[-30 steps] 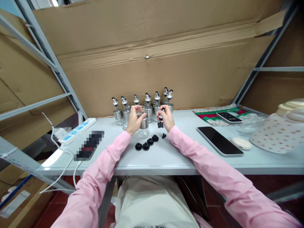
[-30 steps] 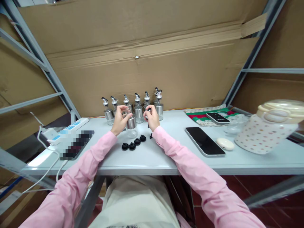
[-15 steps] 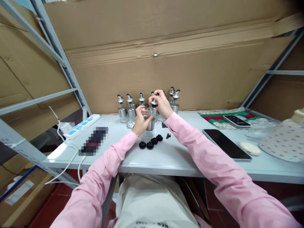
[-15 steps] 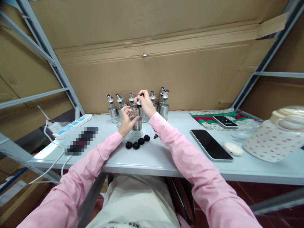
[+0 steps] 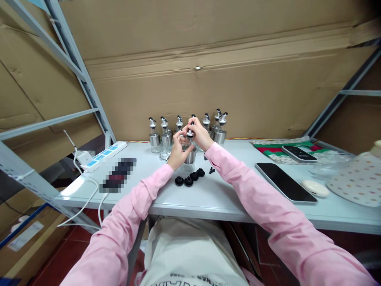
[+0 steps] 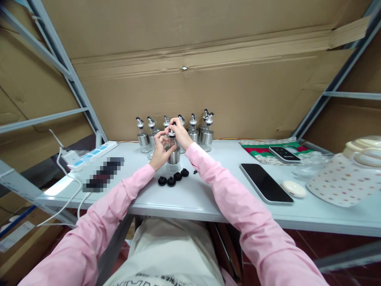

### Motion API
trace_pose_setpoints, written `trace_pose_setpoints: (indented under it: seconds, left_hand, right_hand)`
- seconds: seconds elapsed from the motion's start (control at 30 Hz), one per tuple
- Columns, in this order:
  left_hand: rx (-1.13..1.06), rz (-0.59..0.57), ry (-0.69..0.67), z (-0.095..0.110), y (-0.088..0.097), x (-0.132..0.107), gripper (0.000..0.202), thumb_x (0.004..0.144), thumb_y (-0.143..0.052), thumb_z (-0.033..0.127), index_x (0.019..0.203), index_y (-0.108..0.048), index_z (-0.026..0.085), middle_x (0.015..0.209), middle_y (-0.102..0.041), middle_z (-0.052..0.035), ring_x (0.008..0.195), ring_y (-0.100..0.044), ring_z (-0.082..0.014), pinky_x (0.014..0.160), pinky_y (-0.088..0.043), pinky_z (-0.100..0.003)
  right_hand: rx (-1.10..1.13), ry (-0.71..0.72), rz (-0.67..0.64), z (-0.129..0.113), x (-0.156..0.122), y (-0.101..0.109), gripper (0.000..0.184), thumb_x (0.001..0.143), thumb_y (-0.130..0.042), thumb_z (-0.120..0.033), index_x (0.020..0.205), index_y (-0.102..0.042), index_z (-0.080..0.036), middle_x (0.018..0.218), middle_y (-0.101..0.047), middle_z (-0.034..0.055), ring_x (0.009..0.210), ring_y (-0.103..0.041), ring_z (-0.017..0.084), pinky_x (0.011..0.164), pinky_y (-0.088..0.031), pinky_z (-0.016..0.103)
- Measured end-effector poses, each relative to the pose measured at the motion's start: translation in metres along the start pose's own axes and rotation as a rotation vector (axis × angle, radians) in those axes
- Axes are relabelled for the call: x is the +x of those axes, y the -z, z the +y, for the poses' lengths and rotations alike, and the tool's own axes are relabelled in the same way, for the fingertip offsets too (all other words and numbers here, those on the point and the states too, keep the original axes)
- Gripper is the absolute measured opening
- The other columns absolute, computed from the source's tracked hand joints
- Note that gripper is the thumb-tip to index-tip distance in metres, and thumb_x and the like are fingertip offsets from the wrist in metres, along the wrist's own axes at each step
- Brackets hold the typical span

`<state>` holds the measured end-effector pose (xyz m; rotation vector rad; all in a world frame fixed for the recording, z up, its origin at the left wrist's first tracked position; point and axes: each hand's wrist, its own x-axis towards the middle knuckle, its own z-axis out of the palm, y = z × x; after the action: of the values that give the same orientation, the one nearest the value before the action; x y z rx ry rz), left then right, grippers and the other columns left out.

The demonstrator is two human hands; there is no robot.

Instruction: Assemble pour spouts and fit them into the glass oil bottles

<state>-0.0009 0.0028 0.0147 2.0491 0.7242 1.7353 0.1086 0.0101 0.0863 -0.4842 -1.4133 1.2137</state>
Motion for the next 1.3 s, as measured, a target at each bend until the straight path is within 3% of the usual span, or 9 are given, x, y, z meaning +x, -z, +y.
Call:
trace_pose_setpoints:
  seconds: [0.23,0.63,0.73,0.83,0.9,1.0,1.1,1.3]
  left_hand:
    - [0.041,-0.034,-0.044,0.004,0.001,0.001,0.050,0.077,-0.062,0.035,0.119,-0.037,0.027,0.105,-0.052,-0.0061,0.087,-0.056,-0.0161,0.084,-0.047,-0.035]
    - [-0.050,-0.058,0.018,-0.001,0.002,0.002,0.032,0.076,-0.063,0.042,0.094,-0.048,0.021,0.101,-0.055,-0.0043,0.086,-0.057,-0.0148,0.080,-0.049,-0.034]
    - [-0.073,-0.068,0.038,-0.001,0.001,0.002,0.032,0.076,-0.062,0.045,0.093,-0.047,0.022,0.101,-0.054,-0.0040,0.085,-0.057,-0.0147,0.078,-0.050,-0.033]
    - [-0.041,-0.039,-0.003,-0.001,0.004,0.001,0.033,0.078,-0.060,0.045,0.098,-0.046,0.023,0.104,-0.053,-0.0050,0.089,-0.058,-0.0157,0.079,-0.050,-0.033]
    - [0.026,0.036,-0.081,0.001,0.012,0.003,0.034,0.081,-0.056,0.045,0.104,-0.045,0.024,0.107,-0.052,-0.0058,0.094,-0.057,-0.0168,0.084,-0.048,-0.035]
    - [0.182,0.304,-0.167,0.004,0.033,0.013,0.036,0.084,-0.052,0.045,0.110,-0.042,0.024,0.115,-0.049,-0.0075,0.107,-0.052,-0.0195,0.096,-0.040,-0.036]
    - [0.298,0.552,-0.102,0.000,0.063,0.025,0.037,0.087,-0.047,0.042,0.116,-0.038,0.022,0.120,-0.046,-0.0089,0.112,-0.048,-0.0195,0.099,-0.037,-0.035]
    - [0.364,0.602,0.098,-0.043,0.112,0.027,0.030,0.086,-0.046,0.023,0.114,-0.037,0.018,0.116,-0.051,-0.0089,0.107,-0.052,-0.0156,0.097,-0.038,-0.030]
  right_hand:
    - [-0.038,0.030,0.007,0.004,-0.005,0.001,0.019,0.065,-0.049,-0.026,0.077,-0.035,-0.024,0.060,-0.050,-0.0073,0.054,-0.045,0.009,0.050,-0.033,0.019]
    - [-0.124,0.106,-0.057,0.006,-0.017,0.002,0.018,0.071,-0.050,-0.031,0.080,-0.035,-0.024,0.062,-0.048,-0.0070,0.056,-0.044,0.010,0.054,-0.036,0.021]
    - [-0.158,0.099,-0.035,0.006,-0.025,0.001,0.021,0.073,-0.055,-0.034,0.088,-0.041,-0.025,0.070,-0.051,-0.0050,0.064,-0.047,0.011,0.061,-0.039,0.023]
    - [-0.215,0.175,0.057,0.011,-0.033,0.007,0.033,0.073,-0.058,-0.036,0.101,-0.045,-0.027,0.089,-0.054,-0.0008,0.084,-0.052,0.013,0.078,-0.041,0.027]
    - [-0.270,0.260,0.215,0.016,-0.037,0.019,0.035,0.075,-0.056,-0.038,0.106,-0.044,-0.027,0.098,-0.053,0.0015,0.096,-0.050,0.014,0.086,-0.038,0.028]
    - [-0.340,0.311,0.510,0.025,-0.034,0.047,0.029,0.079,-0.048,-0.041,0.104,-0.042,-0.026,0.096,-0.053,0.0027,0.097,-0.050,0.015,0.088,-0.037,0.030]
    - [-0.386,0.288,0.708,0.030,-0.027,0.076,0.027,0.079,-0.045,-0.040,0.101,-0.041,-0.024,0.091,-0.053,0.0028,0.091,-0.051,0.016,0.084,-0.039,0.031]
    - [-0.452,0.207,0.764,0.036,-0.022,0.097,0.026,0.079,-0.041,-0.041,0.096,-0.041,-0.022,0.090,-0.054,0.0046,0.089,-0.052,0.017,0.083,-0.039,0.032]
